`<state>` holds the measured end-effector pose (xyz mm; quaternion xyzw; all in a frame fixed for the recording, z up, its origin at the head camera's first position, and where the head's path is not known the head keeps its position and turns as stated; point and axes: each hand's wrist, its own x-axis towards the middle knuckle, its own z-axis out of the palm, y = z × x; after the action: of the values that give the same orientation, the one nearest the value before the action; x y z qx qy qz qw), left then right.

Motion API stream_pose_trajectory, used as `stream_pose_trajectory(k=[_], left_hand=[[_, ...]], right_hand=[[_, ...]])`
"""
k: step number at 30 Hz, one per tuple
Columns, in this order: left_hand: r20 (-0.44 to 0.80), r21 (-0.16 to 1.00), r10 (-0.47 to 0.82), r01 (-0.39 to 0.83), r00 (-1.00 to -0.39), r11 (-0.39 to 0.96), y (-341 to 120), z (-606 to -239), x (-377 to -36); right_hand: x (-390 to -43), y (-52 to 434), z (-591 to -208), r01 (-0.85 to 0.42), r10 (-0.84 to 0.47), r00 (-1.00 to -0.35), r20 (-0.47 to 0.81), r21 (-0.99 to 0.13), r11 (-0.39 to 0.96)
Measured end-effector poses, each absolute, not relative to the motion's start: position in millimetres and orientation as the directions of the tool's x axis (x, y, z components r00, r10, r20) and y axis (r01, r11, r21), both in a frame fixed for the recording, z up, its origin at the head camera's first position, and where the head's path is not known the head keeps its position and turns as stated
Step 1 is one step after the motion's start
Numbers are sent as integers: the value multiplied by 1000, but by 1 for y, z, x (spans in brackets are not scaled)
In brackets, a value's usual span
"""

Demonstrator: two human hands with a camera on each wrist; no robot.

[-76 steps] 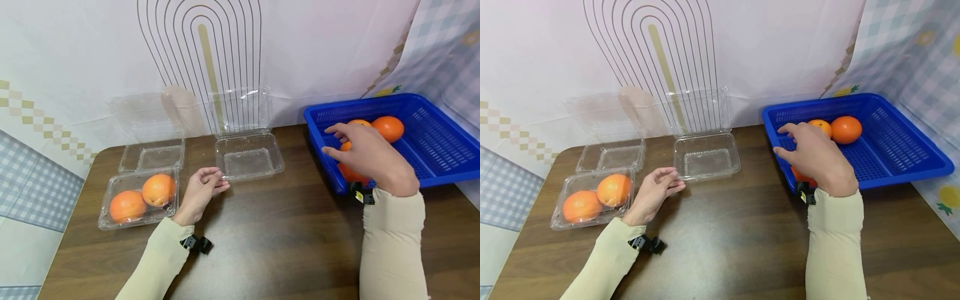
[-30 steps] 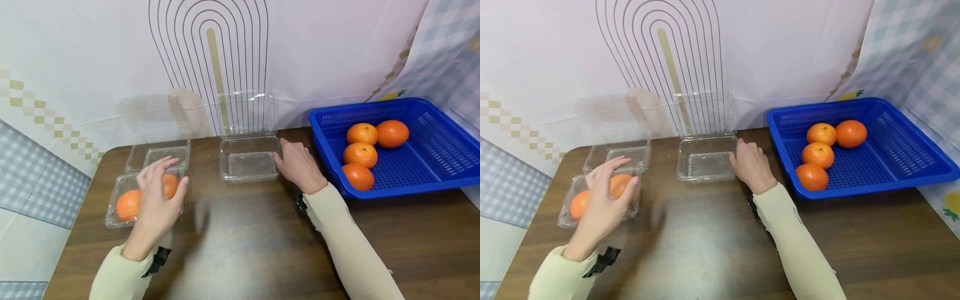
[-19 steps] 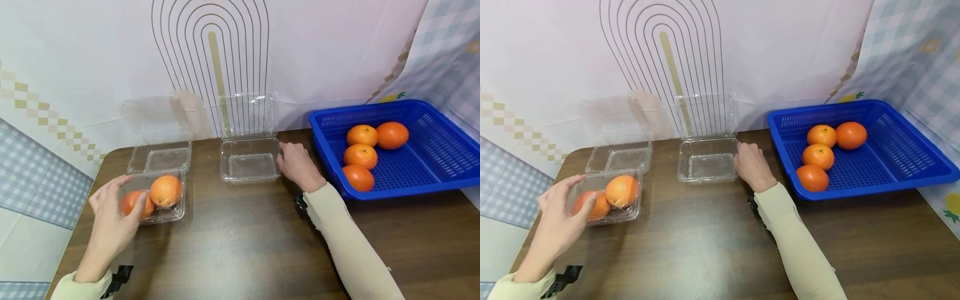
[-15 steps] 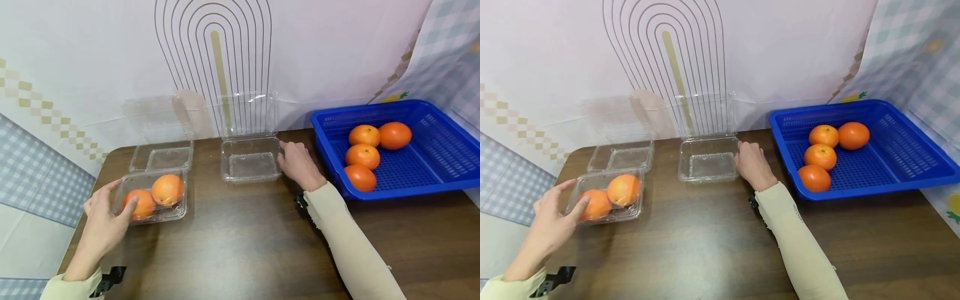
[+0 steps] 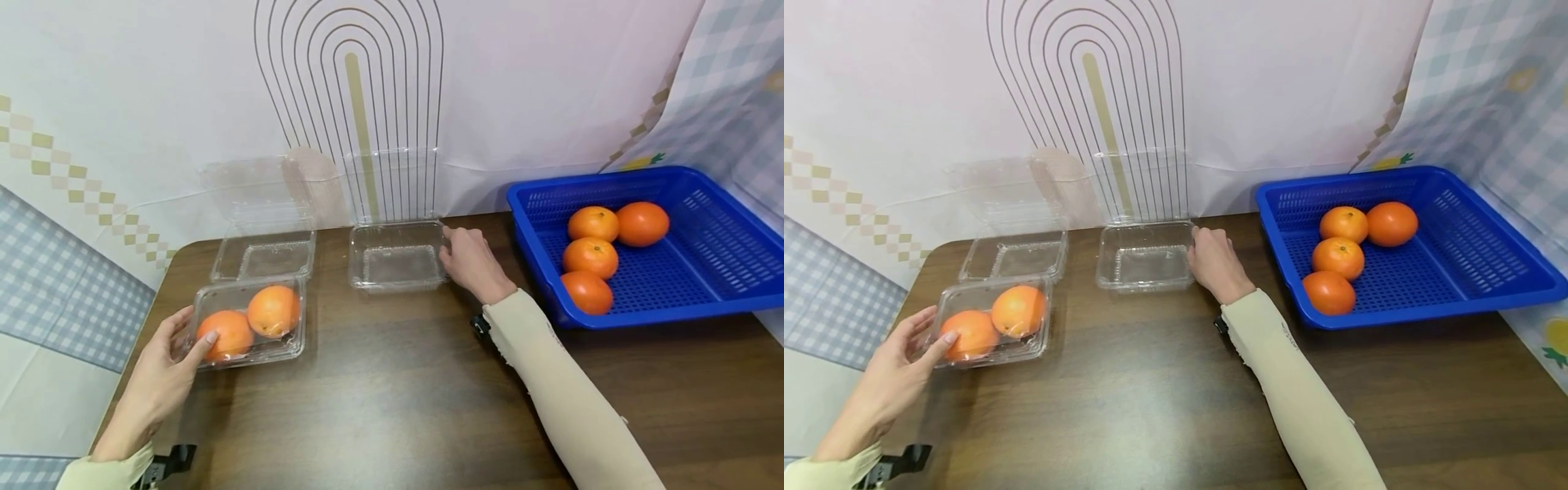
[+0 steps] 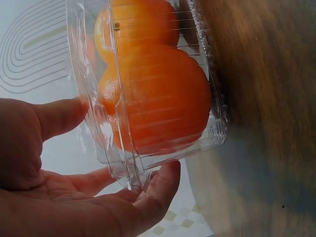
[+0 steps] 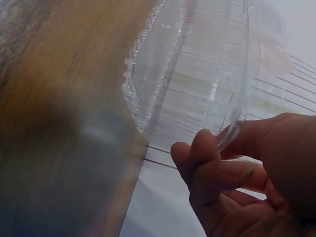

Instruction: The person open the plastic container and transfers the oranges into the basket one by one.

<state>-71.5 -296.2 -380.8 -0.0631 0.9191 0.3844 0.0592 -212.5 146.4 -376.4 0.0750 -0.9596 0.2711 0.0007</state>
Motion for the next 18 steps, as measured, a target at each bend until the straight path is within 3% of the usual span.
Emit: stream_pose_trajectory(k=[8, 18], left_hand=[[-146, 717, -58, -146, -988, 682, -293, -381, -64], [-142, 720, -10, -110, -990, 685, -282, -380, -56]], right_hand=[[-222, 133, -378, -172, -174, -984, 45, -519, 838], [-237, 118, -382, -178, -184, -981, 55, -614, 769]])
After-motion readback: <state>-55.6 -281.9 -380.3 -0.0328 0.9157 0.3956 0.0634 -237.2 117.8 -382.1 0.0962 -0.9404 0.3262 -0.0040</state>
